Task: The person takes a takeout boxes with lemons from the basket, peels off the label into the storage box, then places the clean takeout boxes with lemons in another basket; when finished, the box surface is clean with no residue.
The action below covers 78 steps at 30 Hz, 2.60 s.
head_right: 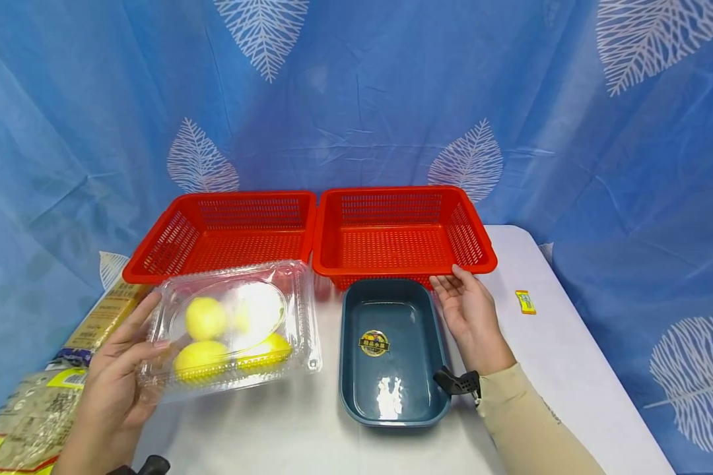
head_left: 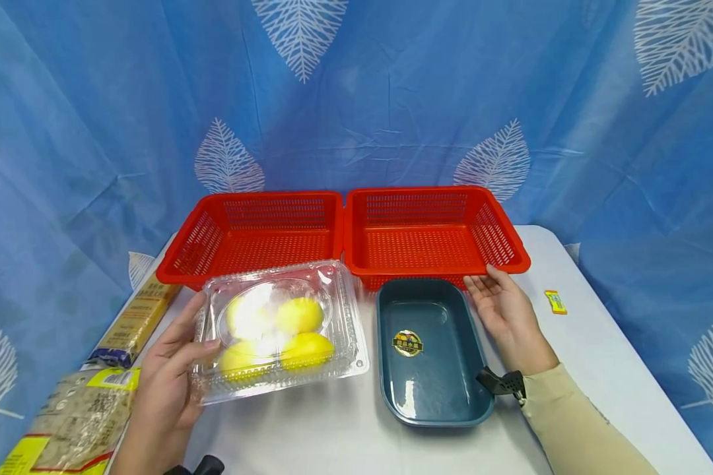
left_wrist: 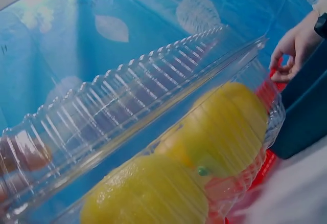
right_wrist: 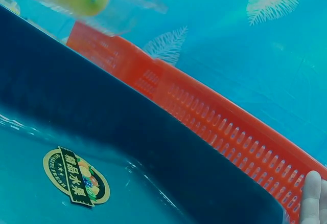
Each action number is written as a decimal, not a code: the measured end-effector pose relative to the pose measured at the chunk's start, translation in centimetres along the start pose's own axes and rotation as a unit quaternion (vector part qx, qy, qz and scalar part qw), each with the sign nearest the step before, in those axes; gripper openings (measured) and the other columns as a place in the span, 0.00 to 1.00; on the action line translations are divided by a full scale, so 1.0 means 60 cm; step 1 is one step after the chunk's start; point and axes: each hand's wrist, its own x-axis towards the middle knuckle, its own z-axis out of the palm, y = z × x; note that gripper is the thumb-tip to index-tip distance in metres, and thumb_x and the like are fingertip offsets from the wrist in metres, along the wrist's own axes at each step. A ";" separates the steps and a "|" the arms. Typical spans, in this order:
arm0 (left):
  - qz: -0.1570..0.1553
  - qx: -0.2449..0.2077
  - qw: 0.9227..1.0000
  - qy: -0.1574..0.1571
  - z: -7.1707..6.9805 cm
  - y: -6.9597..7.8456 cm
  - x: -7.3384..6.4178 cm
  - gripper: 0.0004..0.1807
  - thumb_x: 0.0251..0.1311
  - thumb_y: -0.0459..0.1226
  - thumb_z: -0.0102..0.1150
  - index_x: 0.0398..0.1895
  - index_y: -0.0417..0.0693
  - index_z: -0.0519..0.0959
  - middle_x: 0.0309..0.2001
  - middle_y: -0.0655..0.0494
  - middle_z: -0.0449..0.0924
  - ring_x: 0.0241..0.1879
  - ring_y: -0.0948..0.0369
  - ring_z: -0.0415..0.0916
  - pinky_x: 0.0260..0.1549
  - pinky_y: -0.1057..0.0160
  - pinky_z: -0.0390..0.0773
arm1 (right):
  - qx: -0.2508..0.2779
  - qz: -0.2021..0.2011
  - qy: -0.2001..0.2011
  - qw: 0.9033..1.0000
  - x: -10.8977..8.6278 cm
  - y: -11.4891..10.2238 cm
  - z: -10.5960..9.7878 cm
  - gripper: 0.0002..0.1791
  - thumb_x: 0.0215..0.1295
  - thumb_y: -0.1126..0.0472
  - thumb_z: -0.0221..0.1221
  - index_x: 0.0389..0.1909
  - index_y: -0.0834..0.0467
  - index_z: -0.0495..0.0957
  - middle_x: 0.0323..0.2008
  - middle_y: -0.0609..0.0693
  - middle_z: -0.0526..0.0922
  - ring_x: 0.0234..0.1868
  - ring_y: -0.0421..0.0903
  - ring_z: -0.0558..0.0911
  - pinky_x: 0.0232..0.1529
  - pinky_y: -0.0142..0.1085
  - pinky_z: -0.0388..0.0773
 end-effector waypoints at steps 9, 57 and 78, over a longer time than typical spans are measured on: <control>0.016 -0.017 1.000 0.006 0.044 0.022 0.031 0.34 0.75 0.21 0.49 0.81 0.50 0.67 0.81 0.49 0.50 0.73 0.51 0.59 0.54 0.57 0.81 | -0.018 -0.004 0.006 1.000 -0.001 0.002 0.002 0.28 0.78 0.62 0.60 0.71 0.54 0.58 0.61 0.53 0.68 0.60 0.45 0.73 0.61 0.36 0.78; 0.041 -0.007 0.999 -0.027 0.343 -0.132 0.254 0.33 0.65 0.23 0.61 0.73 0.50 0.78 0.73 0.61 0.69 0.74 0.57 0.61 0.56 0.53 0.82 | -0.031 -0.016 0.003 0.999 0.000 0.003 0.001 0.34 0.76 0.59 0.64 0.74 0.50 0.57 0.69 0.49 0.65 0.65 0.44 0.70 0.61 0.38 0.78; 0.001 0.066 0.998 0.011 0.401 -0.208 0.323 0.30 0.62 0.26 0.63 0.69 0.46 0.80 0.69 0.57 0.75 0.58 0.60 0.73 0.36 0.63 0.84 | -0.034 -0.017 0.005 0.999 0.002 0.004 -0.002 0.35 0.76 0.60 0.63 0.76 0.48 0.56 0.66 0.51 0.68 0.61 0.45 0.74 0.60 0.39 0.79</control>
